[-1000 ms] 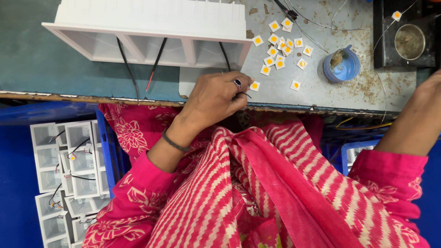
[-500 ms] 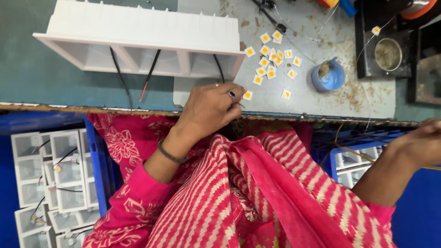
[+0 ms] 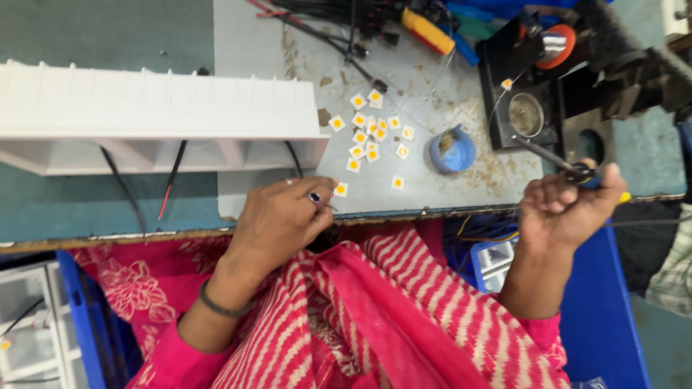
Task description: The person solders wires onto small LED chip components at a workbench, dipping the soldering iron tip and attaching wires to the LED pads one at a time. At the end they set the iron aside and handle white light fixture housings on the table.
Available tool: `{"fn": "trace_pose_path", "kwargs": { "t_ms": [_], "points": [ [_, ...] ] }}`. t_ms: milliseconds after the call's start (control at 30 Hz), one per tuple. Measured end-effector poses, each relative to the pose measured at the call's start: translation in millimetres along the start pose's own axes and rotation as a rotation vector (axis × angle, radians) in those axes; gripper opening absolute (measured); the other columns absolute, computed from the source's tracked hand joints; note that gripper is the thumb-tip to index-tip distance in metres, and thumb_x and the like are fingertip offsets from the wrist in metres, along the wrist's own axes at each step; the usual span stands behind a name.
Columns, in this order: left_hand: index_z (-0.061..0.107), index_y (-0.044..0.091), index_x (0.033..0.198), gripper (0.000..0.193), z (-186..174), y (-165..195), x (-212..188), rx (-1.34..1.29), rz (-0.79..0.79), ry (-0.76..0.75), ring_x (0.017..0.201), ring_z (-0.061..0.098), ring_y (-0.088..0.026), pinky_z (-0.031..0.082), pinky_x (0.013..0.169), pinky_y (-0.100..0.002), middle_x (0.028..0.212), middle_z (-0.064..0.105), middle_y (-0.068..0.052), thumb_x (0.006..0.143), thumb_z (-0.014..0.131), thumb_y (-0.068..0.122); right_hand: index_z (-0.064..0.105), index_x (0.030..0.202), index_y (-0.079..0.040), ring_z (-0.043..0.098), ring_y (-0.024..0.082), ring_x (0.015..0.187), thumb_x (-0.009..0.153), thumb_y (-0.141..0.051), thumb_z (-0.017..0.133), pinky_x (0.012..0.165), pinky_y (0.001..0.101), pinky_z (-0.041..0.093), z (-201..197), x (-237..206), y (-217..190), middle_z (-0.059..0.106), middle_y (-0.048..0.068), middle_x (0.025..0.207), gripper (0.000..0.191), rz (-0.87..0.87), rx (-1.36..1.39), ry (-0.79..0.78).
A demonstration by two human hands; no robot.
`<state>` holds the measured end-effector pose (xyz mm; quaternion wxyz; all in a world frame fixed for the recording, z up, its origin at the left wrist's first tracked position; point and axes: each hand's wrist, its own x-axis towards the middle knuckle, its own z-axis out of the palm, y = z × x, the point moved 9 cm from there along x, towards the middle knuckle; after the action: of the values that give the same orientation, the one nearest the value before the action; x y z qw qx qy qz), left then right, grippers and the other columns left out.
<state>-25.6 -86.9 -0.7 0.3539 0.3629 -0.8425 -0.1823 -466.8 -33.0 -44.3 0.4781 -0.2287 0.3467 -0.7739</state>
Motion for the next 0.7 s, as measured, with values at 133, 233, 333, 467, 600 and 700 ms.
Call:
{"fn": "trace_pose_path", "kwargs": {
  "t_ms": [133,233,333,467,600,700],
  "points": [
    [0.071,0.005,0.098,0.017,-0.7,-0.7,1.2,-0.006,0.001,0.005,0.083,0.073,-0.027,0.058,0.068,-0.04,0.105,0.075,-0.005,0.082,0.072,0.009,0.071,0.1,-0.01,0.043,0.005,0.044,0.117,-0.041,0.053,0.046,0.0179,0.033,2.3,2.3,10.9,0.054,-0.006,0.059,0.04,0.06,0.077,-0.014],
    [0.069,0.004,0.094,0.013,0.0,-0.9,2.3,0.0,-0.001,-0.001,0.083,0.074,-0.026,0.058,0.067,-0.039,0.107,0.076,-0.004,0.082,0.072,0.008,0.071,0.099,-0.01,0.043,0.004,0.044,0.115,-0.04,0.053,0.046,0.0177,0.033,4.4,3.8,11.2,0.053,-0.006,0.057,0.038,0.06,0.071,-0.009],
    [0.07,0.004,0.095,0.015,-0.2,-1.7,3.1,0.001,-0.011,0.001,0.08,0.073,-0.026,0.058,0.066,-0.039,0.106,0.076,-0.005,0.081,0.072,0.008,0.071,0.098,-0.01,0.042,0.004,0.044,0.114,-0.037,0.054,0.045,0.017,0.033,9.4,6.0,11.6,0.053,-0.006,0.057,0.036,0.051,0.062,-0.017],
    [0.069,0.004,0.095,0.015,-1.0,-1.1,3.5,-0.011,-0.004,0.005,0.083,0.073,-0.026,0.059,0.067,-0.039,0.107,0.076,-0.004,0.081,0.072,0.007,0.073,0.097,-0.01,0.041,0.005,0.044,0.111,-0.034,0.056,0.046,0.0176,0.032,16.7,6.4,13.5,0.053,-0.004,0.057,0.032,0.051,0.041,-0.015],
    [0.069,0.004,0.095,0.015,-0.7,-1.5,4.3,-0.008,-0.012,-0.009,0.082,0.073,-0.027,0.059,0.066,-0.04,0.107,0.076,-0.004,0.081,0.072,0.008,0.075,0.099,-0.01,0.042,0.007,0.045,0.106,-0.032,0.057,0.047,0.0183,0.032,26.3,4.5,14.9,0.054,0.0,0.058,0.029,0.038,0.018,-0.02],
    [0.07,0.004,0.097,0.017,-0.7,-1.5,5.0,-0.006,-0.023,-0.02,0.08,0.073,-0.027,0.058,0.065,-0.04,0.106,0.076,-0.005,0.081,0.073,0.008,0.073,0.102,-0.008,0.044,0.009,0.048,0.105,-0.031,0.059,0.048,0.0202,0.033,36.3,6.4,9.4,0.057,0.003,0.062,0.027,-0.041,-0.051,-0.039]
  ]
}}
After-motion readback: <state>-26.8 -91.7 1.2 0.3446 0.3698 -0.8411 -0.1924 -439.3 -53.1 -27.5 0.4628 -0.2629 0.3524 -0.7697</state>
